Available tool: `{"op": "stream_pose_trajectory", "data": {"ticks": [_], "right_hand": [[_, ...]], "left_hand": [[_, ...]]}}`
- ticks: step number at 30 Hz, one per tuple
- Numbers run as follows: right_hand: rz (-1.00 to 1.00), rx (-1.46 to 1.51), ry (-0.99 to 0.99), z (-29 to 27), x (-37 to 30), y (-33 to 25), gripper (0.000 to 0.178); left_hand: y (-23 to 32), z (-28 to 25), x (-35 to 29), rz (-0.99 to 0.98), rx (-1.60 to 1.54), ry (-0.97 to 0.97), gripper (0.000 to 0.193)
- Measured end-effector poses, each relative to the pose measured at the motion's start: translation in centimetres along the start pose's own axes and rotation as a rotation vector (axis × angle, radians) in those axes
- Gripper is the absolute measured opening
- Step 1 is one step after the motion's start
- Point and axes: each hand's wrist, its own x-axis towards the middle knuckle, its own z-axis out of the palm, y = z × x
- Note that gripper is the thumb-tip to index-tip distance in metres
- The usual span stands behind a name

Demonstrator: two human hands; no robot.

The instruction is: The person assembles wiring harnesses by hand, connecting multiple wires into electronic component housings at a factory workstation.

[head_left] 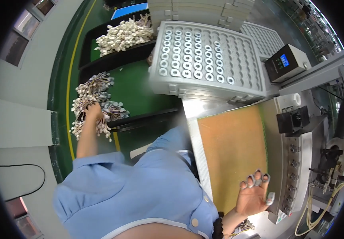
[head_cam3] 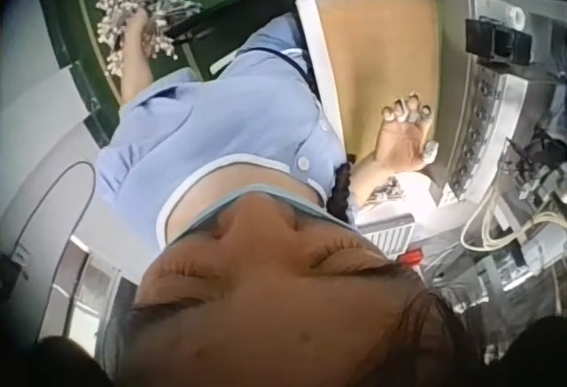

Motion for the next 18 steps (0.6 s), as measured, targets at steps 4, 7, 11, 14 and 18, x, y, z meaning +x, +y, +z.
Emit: {"op": "stream_pose_trajectory", "data": {"ticks": [4,7,11,14,18], "right_hand": [[0.02,-0.058,0.158,-0.8,-1.3,1.1,0.053],[0.136,-0.368,0.226,-1.5,-1.2,1.3,0.063],[-0.138,-0.484,0.294,-1.7,-5.4,-0.1,0.041],[-0.296,-1.867,0.904,-1.8,-11.3,-3.3,0.04],[0.205,-1.89,1.927,-9.5,-24.2,-6.1,0.043]], "left_hand": [[7.0,-17.4,-5.6,0.845,-0.606,0.228,0.052],[15.7,-25.3,-19.7,1.423,-0.987,-0.263,0.037],[24.6,-24.7,-28.4,2.059,-0.35,-0.08,0.043],[29.9,-18.3,-30.4,2.067,0.025,0.201,0.059],[31.7,-16.7,-32.6,2.127,0.163,0.217,0.064]]}}
